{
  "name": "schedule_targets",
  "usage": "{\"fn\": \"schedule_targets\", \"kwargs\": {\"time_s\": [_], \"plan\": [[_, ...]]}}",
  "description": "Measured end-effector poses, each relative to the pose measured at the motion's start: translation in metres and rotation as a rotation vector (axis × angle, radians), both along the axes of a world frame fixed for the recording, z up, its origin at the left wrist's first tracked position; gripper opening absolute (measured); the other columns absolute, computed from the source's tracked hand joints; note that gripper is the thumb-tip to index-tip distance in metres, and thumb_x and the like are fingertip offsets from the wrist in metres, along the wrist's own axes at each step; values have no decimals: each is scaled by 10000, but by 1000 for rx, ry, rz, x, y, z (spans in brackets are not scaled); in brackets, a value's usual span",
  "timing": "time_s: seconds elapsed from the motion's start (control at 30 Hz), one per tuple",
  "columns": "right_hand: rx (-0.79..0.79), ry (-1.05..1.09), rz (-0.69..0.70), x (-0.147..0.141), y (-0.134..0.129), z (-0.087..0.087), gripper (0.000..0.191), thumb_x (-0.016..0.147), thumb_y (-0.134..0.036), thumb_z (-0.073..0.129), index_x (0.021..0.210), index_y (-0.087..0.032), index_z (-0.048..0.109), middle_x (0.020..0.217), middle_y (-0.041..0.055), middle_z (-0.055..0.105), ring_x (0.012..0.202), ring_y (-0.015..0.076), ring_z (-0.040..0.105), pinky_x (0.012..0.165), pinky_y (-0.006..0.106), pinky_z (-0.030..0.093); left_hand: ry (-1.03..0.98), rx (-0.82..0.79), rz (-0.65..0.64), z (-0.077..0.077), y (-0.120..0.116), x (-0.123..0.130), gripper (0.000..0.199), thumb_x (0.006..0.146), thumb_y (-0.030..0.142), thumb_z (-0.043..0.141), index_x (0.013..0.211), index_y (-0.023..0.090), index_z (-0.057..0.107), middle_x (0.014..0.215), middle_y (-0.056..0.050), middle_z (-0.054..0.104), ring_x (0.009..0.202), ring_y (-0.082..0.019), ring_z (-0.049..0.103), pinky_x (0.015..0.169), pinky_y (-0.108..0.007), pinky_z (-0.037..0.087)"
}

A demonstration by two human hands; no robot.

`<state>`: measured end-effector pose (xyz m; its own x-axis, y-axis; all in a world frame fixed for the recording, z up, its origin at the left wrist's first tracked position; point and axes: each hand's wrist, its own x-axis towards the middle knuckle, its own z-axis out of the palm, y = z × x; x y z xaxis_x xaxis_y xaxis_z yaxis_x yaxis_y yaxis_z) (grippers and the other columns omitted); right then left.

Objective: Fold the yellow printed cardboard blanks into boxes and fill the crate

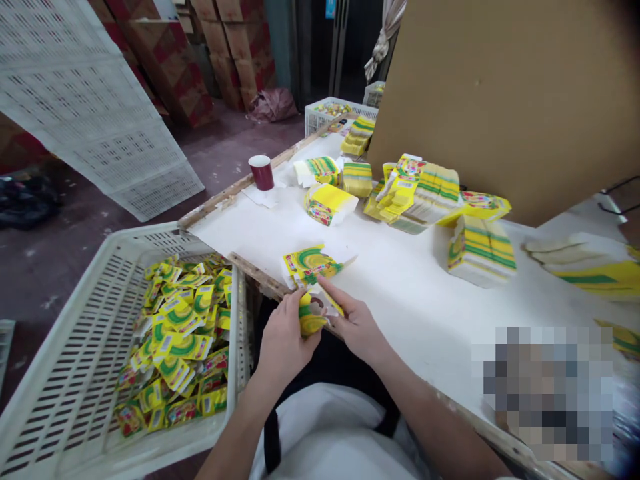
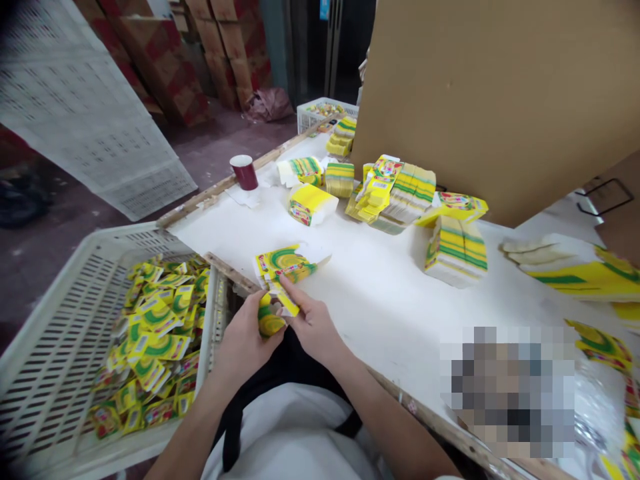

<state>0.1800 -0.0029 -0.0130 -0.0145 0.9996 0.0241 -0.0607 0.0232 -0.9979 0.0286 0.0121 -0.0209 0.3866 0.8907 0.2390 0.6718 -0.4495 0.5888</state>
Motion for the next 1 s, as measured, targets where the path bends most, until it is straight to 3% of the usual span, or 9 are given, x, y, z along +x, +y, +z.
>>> {"fn": "schedule_targets", "kwargs": {"time_s": [0.1, 0.17, 0.27, 0.43, 0.57, 0.7, 0.8, 0.9, 1.0], "plan": [[-64, 177, 89, -1, 0, -3, 482, 802, -373, 579, 1259, -235, 513, 1237, 42, 577, 1145, 232, 522, 988, 392, 389, -36, -36, 17, -1, 0, 1, 510, 722, 253, 566, 1187, 195, 365, 1052, -97, 547, 974, -250, 563, 827, -397, 467], [-145, 355, 109, -2, 1, -6, 418, 784, -421, 592, 1140, -202, 606, 1136, 64, 634, 1069, 231, 571, 942, 387, 430, -8, -26, 35, -1, 0, 2, 512, 718, 264, 571, 1181, 180, 368, 1046, -107, 548, 957, -258, 563, 819, -410, 466], [-232, 506, 102, -6, 3, -3, 280, 750, -367, 643, 980, -207, 668, 1115, 62, 641, 1011, 212, 596, 904, 356, 456, 55, 10, -4, -2, 1, 4, 536, 710, 233, 567, 1199, 162, 358, 1056, -119, 544, 973, -270, 549, 828, -423, 459], [-329, 548, -15, -14, 7, 10, 282, 751, -366, 625, 975, -206, 684, 1064, 70, 664, 984, 225, 608, 829, 347, 497, 96, 87, -22, -7, 1, 5, 582, 690, 205, 568, 1221, 141, 339, 1104, -147, 526, 1018, -288, 528, 845, -432, 457], [-227, 485, 2, -17, 11, 7, 286, 774, -307, 612, 1034, -204, 672, 1154, 65, 625, 1106, 238, 546, 925, 361, 452, 124, 114, -6, -10, 4, 6, 572, 687, 196, 569, 1209, 142, 340, 1117, -155, 522, 1025, -300, 524, 835, -443, 460], [-120, 339, 24, -17, 12, 0, 307, 832, -319, 536, 1108, -224, 630, 1208, 48, 601, 1175, 237, 501, 1007, 398, 387, 110, 65, -13, -6, 6, 6, 576, 684, 188, 569, 1209, 150, 333, 1129, -144, 514, 1042, -291, 516, 852, -439, 451], [63, -18, 3, -16, 8, 0, 442, 853, -329, 495, 1284, -233, 477, 1311, 65, 515, 1207, 243, 469, 1031, 435, 354, 71, -32, -43, 0, 7, 6, 529, 700, 183, 548, 1191, 166, 351, 1095, -116, 522, 1011, -258, 526, 846, -414, 456], [300, -460, 48, -15, 3, -1, 691, 816, -270, 550, 1419, -184, 224, 1423, 125, 353, 1306, 264, 328, 1070, 452, 290, 36, -56, -86, 4, 8, 5, 431, 724, 142, 491, 1143, 182, 395, 1054, -94, 527, 995, -232, 527, 849, -390, 456], [386, -623, 146, -13, 1, -4, 708, 822, -152, 495, 1435, -145, 141, 1475, 147, 226, 1358, 260, 211, 1077, 442, 285, 50, -77, -92, 5, 8, 5, 415, 713, 122, 483, 1116, 190, 413, 1024, -79, 524, 975, -226, 533, 844, -388, 460]]}}
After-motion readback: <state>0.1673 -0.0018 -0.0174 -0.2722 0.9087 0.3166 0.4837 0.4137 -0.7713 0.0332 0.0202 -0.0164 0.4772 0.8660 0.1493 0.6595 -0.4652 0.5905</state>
